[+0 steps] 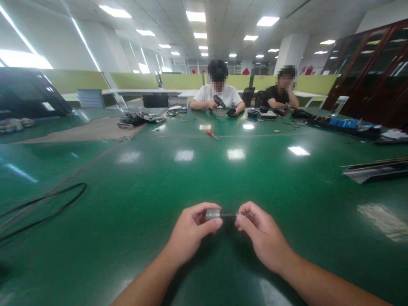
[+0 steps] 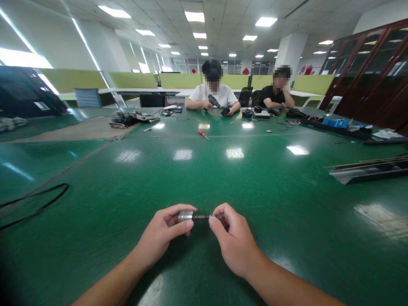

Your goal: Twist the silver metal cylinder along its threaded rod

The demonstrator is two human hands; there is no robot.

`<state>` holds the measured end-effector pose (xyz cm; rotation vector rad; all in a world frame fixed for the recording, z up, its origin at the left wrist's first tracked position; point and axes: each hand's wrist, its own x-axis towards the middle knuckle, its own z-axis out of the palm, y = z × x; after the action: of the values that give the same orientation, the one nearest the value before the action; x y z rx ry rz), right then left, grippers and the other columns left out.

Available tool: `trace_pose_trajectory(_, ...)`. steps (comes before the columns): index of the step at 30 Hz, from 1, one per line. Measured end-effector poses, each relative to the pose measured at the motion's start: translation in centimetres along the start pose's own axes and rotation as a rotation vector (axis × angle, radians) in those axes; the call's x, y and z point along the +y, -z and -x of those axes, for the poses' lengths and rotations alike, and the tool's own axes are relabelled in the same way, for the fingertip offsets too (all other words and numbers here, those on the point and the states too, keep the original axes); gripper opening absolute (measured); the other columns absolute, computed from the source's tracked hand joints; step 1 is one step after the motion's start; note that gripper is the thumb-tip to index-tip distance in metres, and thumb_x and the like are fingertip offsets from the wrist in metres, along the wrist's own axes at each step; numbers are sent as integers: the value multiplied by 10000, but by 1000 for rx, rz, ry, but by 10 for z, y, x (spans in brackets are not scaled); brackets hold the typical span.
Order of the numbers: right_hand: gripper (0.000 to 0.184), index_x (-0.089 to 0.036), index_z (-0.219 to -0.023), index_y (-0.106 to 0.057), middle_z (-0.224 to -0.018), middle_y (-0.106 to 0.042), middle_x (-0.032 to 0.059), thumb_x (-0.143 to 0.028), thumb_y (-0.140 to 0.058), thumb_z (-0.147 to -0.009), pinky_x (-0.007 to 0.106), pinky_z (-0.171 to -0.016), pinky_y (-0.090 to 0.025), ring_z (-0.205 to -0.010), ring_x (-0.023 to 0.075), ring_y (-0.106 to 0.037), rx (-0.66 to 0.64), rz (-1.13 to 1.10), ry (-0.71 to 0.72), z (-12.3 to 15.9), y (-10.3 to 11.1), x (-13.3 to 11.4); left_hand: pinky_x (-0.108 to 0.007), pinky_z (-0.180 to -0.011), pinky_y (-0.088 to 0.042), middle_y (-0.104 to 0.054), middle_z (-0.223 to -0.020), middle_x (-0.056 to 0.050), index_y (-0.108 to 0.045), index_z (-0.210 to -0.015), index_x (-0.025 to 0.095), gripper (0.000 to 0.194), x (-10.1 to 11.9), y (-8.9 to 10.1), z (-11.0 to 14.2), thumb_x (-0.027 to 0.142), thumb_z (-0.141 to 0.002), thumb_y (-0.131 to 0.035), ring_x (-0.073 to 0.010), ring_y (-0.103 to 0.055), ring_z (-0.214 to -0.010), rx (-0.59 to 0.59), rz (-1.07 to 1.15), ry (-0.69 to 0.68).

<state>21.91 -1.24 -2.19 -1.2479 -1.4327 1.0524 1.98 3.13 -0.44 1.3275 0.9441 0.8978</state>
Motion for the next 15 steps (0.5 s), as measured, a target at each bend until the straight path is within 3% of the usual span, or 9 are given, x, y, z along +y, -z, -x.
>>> trace_pose_trajectory(15,197,-196,-876,-566,-779,-605,5,-374,-537,-956,286,-676,-405,-751,179,-570,20,-38,-2,-1,0,0,-233,-593,-434,-637,-718,-4,-713,-950,125,312,0,1,-1,293,-709,-816,-125,-559,-599,6,13,-6)
